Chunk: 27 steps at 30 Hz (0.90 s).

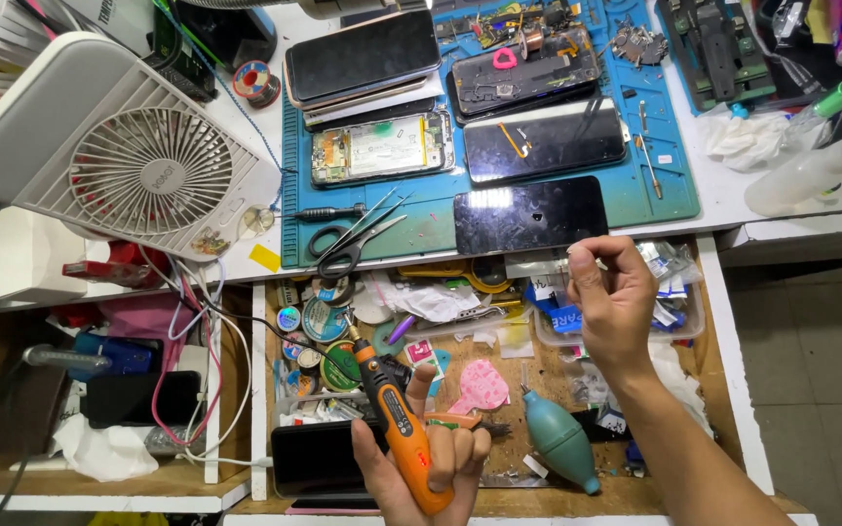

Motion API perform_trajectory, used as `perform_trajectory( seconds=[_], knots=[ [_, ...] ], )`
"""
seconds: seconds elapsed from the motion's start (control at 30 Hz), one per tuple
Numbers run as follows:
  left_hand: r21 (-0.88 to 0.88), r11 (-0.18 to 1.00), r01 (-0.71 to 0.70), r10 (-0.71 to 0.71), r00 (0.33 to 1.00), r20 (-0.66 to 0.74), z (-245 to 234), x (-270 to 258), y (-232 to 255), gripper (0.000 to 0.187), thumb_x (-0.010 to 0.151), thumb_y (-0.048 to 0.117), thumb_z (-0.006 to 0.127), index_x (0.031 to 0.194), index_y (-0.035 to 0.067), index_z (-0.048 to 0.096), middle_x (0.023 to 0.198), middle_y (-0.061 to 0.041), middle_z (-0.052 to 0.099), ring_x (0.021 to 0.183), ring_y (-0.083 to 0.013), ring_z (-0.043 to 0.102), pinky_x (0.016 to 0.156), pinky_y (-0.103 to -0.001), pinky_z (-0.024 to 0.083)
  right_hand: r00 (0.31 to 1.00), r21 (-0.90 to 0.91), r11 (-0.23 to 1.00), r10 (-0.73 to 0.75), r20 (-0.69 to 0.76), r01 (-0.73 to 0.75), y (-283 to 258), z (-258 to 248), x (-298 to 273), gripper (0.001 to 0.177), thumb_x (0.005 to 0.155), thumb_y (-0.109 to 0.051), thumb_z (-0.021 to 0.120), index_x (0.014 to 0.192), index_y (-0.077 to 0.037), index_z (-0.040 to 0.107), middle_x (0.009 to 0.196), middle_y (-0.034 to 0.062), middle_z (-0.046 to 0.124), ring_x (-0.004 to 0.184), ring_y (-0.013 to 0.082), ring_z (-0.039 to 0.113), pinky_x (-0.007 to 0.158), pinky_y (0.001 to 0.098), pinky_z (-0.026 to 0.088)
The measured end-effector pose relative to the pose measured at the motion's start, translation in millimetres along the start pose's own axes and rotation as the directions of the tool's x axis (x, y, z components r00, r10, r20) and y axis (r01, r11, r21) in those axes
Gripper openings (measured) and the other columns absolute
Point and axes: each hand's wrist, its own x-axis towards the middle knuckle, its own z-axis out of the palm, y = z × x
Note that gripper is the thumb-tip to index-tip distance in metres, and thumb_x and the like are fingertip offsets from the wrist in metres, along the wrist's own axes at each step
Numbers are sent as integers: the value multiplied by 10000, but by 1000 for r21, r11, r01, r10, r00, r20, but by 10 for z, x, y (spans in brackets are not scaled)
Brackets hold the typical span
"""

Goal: Using a rotary tool and manual manipulation to repair or modify small electronic components on a workbench.

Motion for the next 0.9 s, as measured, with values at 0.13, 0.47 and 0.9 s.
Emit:
perform_trajectory(
  seconds=[0.13,0.47,0.9],
  knots=[
    [92,995,30,-32,999,25,10,19,37,797,953,707,435,1250,-27,521,423,-24,359,462,-155,270,615,-358,277,1000,-23,1000,-9,3,9,1,-11,-6,123,1067,-225,616,1010,-120,584,734,-14,553,568,78,513,502,208,463],
    [270,963,-5,-5,999,39,-127,0,230,662,995,544,504,1361,-7,474,464,-26,385,462,-138,242,565,-346,267,1000,0,1000,-19,1,19,-26,1,-11,121,1067,-217,619,1013,-118,575,737,-12,545,563,81,505,494,209,459],
    [809,-581,-83,-238,969,-72,27,390,664,582,965,714,374,764,168,400,587,36,337,519,-130,340,535,-352,260,986,183,977,-80,-144,106,-74,-102,62,143,1078,-204,608,1007,-92,554,754,24,522,485,77,373,450,223,298]
  ],
)
